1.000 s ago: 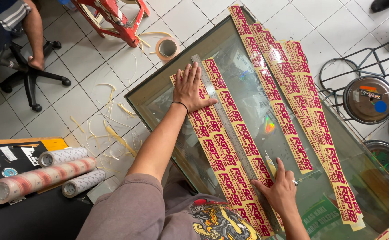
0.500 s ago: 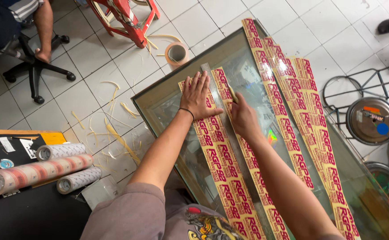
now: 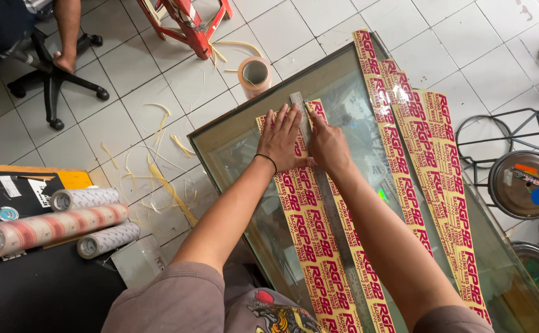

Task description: The person uses a metal ruler and a utility knife to cut long strips of red and yellow stickers on a glass table. They align the ruler along the sticker sheet and slice through the material to separate the strips.

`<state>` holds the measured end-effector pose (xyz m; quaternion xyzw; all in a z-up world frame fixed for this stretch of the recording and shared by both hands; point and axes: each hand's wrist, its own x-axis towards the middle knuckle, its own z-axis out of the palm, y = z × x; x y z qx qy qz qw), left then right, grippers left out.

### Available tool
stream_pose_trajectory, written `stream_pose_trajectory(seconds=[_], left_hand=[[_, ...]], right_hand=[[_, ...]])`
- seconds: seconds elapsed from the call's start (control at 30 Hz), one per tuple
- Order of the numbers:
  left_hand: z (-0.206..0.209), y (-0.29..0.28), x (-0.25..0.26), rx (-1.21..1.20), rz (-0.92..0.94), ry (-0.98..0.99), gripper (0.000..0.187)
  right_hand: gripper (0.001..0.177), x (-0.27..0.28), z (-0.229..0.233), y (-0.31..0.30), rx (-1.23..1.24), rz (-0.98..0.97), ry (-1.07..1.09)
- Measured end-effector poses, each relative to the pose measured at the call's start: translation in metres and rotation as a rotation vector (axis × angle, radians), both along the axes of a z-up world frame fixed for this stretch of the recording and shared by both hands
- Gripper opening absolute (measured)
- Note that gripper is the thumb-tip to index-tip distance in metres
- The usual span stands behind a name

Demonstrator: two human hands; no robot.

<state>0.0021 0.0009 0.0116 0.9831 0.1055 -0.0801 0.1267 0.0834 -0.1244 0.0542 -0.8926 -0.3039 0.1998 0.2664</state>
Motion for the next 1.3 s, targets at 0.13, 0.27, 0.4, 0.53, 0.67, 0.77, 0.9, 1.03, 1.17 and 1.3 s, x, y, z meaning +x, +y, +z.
stream_pose_trajectory(seconds=[0.13, 0.27, 0.4, 0.53, 0.67, 0.77, 0.9, 1.03, 1.17, 1.3], left_hand=[[-0.001, 0.000, 0.001, 0.022, -0.002, 0.034, 0.137], [0.003, 0.000, 0.002, -0.002, 0.012, 0.039, 0.140], [0.007, -0.002, 0.001, 0.005, 0.026, 0.053, 0.143], [0.000, -0.001, 0.003, 0.015, 0.012, 0.060, 0.143], [0.001, -0.001, 0.003, 0.077, 0.001, 0.048, 0.140], [0.009, -0.013, -0.009, 0.106, 0.005, 0.018, 0.132], [0.022, -0.066, -0.049, 0.059, -0.010, -0.003, 0.110], [-0.006, -0.121, -0.101, -0.023, 0.037, -0.067, 0.112], [-0.035, -0.140, -0.110, 0.022, 0.008, -0.286, 0.110], [-0.050, -0.123, -0.086, 0.072, -0.003, -0.475, 0.112]], right_hand=[[0.080, 0.001, -0.035, -0.022, -0.123, 0.075, 0.009], [0.049, -0.023, -0.014, -0.052, 0.035, 0.065, 0.052], [0.045, -0.056, 0.031, -0.082, 0.050, 0.046, 0.067], [0.050, -0.078, 0.007, -0.128, 0.019, 0.034, 0.070], [0.052, -0.099, -0.001, -0.164, 0.000, 0.058, 0.003], [0.054, -0.108, -0.002, -0.172, 0.021, 0.050, -0.032], [0.053, -0.112, 0.008, -0.168, 0.029, 0.030, -0.050], [0.053, -0.105, 0.009, -0.167, -0.005, 0.047, -0.027], [0.056, -0.097, -0.002, -0.167, -0.029, 0.072, -0.060], [0.048, -0.073, -0.014, -0.155, -0.027, 0.077, -0.134]])
